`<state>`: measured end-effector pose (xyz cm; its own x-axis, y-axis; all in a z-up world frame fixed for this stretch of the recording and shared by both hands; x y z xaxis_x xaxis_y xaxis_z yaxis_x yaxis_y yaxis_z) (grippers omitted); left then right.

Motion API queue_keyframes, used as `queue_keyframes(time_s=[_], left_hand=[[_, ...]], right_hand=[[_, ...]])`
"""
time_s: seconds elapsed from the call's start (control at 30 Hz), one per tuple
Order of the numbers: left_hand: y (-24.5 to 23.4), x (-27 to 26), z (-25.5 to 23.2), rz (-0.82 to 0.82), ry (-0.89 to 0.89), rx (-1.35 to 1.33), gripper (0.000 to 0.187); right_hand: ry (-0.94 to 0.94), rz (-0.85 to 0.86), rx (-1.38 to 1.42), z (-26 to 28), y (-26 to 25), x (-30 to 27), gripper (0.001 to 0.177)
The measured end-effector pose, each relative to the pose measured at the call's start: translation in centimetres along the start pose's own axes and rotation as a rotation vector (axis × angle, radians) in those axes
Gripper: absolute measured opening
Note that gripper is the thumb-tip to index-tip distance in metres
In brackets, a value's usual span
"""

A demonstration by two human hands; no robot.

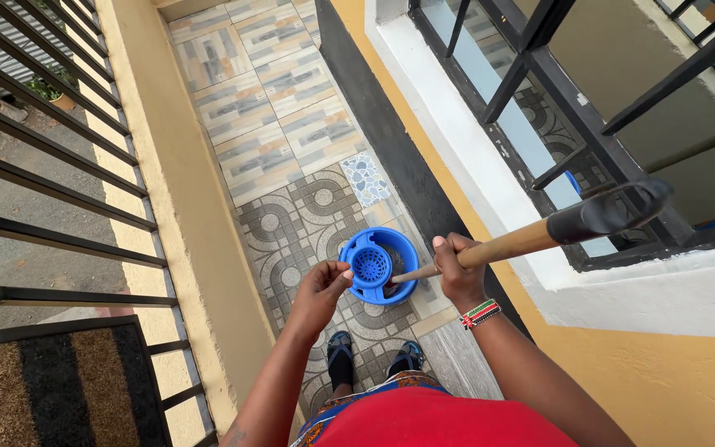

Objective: The person mops a tiled balcony floor using a mop and a bucket of water. They dip the mop into the bucket, wring it out, and scrub the tiles around a bicycle.

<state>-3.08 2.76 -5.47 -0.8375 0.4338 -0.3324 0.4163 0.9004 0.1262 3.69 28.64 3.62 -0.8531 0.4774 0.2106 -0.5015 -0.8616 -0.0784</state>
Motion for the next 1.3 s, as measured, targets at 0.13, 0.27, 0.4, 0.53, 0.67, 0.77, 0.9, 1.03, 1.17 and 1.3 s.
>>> queue_keyframes(time_s=[0.13,0.27,0.4,0.53,0.67,0.77,0.9,1.03,1.17,1.3], left_hand=[[0.7,1.0,1.2,0.050,-0.024,-0.056,0.029],[1.1,1.4,2.0,0.032,-0.043,-0.072,0.029],[2.6,1.6,1.8,0.070,-0.071,-0.039,0.028],[2.5,1.6,0.3,0.111,-0.081,-0.018,0.027],[1.4,2.0,-0.9,0.054,-0.031,-0.045,0.027],[1.6,2.5,-1.8,0.060,-0.010,-0.065,0.027],[1.5,1.7,-0.7,0.089,-0.049,-0.076,0.028],[0.2,1.7,-0.4,0.027,-0.078,-0.076,0.028],[-0.2,1.3,1.0,0.039,-0.107,-0.073,0.028],[0.2,1.4,1.6,0.025,-0.119,-0.078,0.028]], right_hand=[[0.111,0.102,0.074,0.9,0.7,3.3,0.049],[-0.024,-0.008,0.056,4.3,-0.3,2.5,0.047],[-0.044,0.228,-0.101,2.1,3.7,0.4,0.046],[0.054,0.176,0.069,1.1,2.2,2.5,0.048],[0.011,0.145,0.033,0.7,3.3,1.7,0.045],[-0.031,0.277,-0.098,2.1,4.5,2.5,0.046],[-0.031,0.128,-0.024,2.8,3.4,2.5,0.045],[-0.091,0.267,-0.124,3.0,4.9,1.5,0.043],[0.034,0.187,0.055,2.3,4.4,3.0,0.045],[-0.086,0.170,-0.091,2.6,4.8,2.0,0.043]])
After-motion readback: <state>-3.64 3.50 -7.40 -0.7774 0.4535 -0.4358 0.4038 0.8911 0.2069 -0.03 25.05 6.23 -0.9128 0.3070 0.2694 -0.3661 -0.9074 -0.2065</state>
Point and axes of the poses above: each hand's wrist, its own x-axis towards the middle knuckle, its own y-axis out of the palm, z = x × y, the point moved 10 cm from there along x, towards the middle knuckle, and after that the axes turned 4 degrees about -x, right-handed, at the moved point
